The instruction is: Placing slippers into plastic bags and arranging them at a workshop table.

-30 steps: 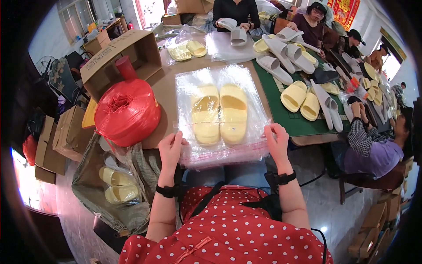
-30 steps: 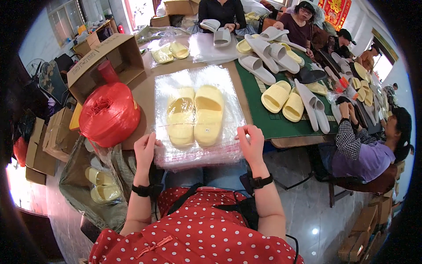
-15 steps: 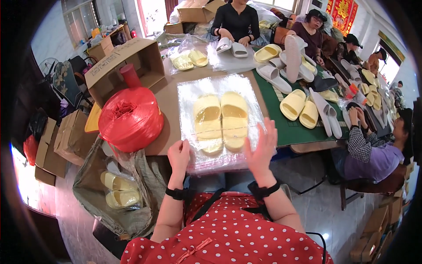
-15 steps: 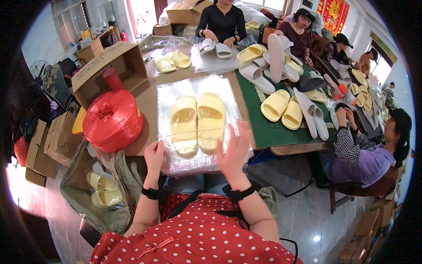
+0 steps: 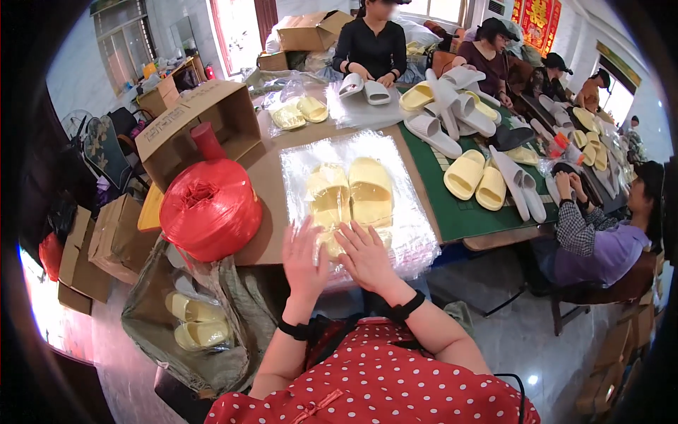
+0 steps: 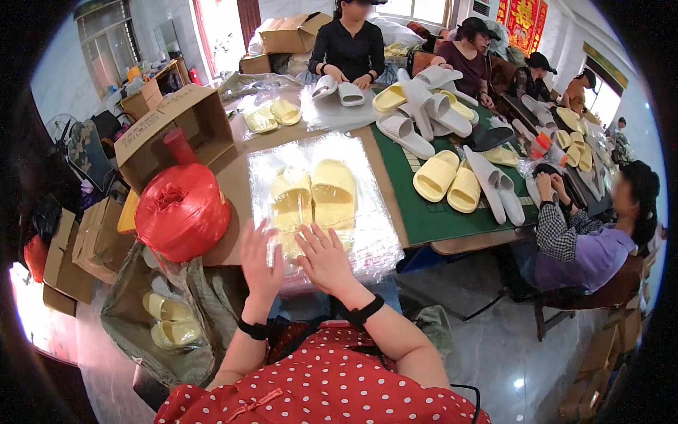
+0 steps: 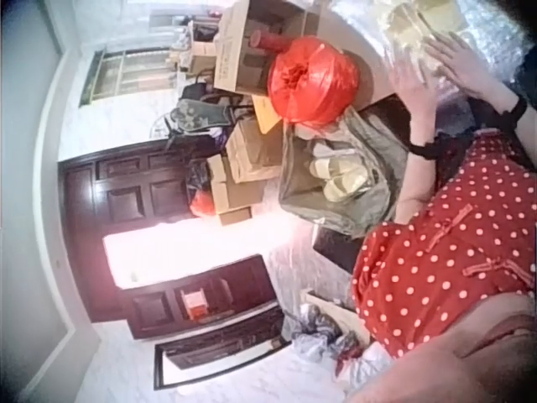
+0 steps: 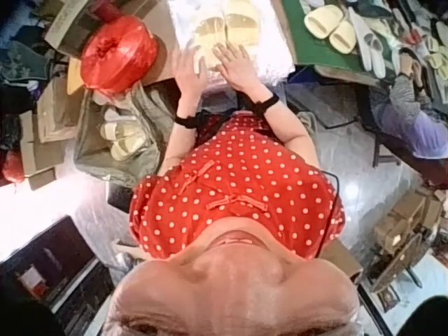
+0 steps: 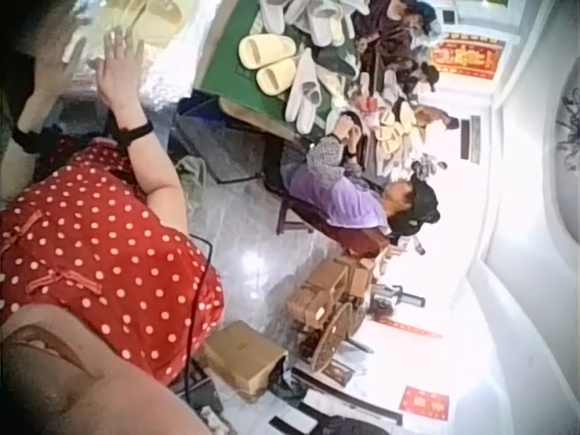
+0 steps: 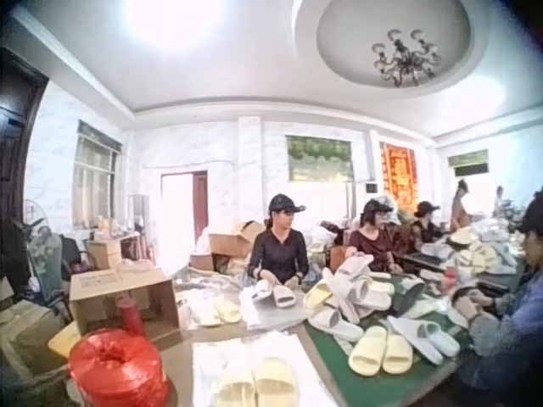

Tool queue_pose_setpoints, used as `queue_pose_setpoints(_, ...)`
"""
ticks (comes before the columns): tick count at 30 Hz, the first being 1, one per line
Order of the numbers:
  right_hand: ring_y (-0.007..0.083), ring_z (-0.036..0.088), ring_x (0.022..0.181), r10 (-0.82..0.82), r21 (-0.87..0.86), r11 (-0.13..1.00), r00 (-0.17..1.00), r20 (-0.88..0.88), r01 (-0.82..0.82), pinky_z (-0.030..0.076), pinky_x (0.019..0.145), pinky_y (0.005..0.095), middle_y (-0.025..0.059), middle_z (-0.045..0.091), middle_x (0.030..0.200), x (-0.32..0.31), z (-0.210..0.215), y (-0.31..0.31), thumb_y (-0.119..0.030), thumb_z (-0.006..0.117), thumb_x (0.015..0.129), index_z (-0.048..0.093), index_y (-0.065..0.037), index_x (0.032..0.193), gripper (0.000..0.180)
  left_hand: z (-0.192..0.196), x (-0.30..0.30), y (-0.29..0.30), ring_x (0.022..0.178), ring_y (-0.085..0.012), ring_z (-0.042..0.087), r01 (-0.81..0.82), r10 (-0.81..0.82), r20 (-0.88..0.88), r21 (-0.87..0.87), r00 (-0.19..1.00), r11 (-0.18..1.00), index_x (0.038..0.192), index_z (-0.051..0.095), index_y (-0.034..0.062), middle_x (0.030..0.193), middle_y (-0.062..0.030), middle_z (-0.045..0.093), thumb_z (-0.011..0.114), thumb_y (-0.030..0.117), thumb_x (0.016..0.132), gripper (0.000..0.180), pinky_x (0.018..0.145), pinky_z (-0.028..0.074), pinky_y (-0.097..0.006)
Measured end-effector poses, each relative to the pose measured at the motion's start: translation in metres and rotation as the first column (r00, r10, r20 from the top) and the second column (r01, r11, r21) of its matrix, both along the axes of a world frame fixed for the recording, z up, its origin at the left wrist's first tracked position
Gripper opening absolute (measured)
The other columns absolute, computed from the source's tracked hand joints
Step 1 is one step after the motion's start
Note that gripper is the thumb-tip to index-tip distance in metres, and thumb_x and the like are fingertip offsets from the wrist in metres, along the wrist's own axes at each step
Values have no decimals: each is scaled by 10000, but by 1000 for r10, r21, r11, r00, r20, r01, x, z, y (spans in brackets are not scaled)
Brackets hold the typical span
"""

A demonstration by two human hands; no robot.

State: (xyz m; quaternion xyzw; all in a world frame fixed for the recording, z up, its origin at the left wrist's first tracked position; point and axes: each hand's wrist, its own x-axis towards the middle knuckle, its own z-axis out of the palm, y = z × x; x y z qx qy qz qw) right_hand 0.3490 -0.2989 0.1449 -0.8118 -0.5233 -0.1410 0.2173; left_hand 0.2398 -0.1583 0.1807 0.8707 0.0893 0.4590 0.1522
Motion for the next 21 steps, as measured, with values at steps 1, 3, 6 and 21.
queue_pose_setpoints(1, 312, 364, 1450, 4, -11, 1000, 1000, 16, -4, 240, 1195, 527, 115, 444, 1538, 2, 0, 0, -285, 497, 1000, 494, -92, 1452, 491, 6, 5, -4, 1391, -384, 431, 150, -155, -68, -67, 986, 986, 1271, 624, 54, 1446, -159, 534, 602, 126, 924, 355, 1171, 311, -493)
queue_pose_setpoints(3, 316, 366, 1448, 7, -4, 1000, 1000, 4, -7, 249, 1193, 521, 117, 444, 1538, 2, -2, -1, -277, 494, 998, 496, -88, 1448, 488, -18, 17, 1, 1400, -384, 420, 125, -131, -166, -50, 977, 991, 1292, 616, 52, 1453, -163, 527, 567, 144, 948, 359, 1172, 308, -497)
queue_pose_setpoints(6, 325, 378, 1438, -1, 25, 1000, 1000, -20, 2, 271, 1187, 507, 122, 453, 1530, 2, -3, -3, -273, 501, 993, 506, -79, 1435, 483, -51, 25, 12, 1424, -379, 390, 111, -136, -320, -94, 937, 989, 1348, 594, 57, 1491, -159, 492, 475, 193, 1004, 387, 1180, 291, -500)
queue_pose_setpoints(21, 361, 398, 1418, -400, 189, 901, 916, 21, 390, 273, 1186, 511, 217, 462, 1494, 23, 33, -32, -333, 552, 988, 499, 26, 1401, 550, -54, 26, 14, 1463, -373, 331, 59, -106, -383, -132, 917, 990, 1403, 549, 81, 1547, -139, 433, 411, 196, 1028, 416, 1200, 248, -494)
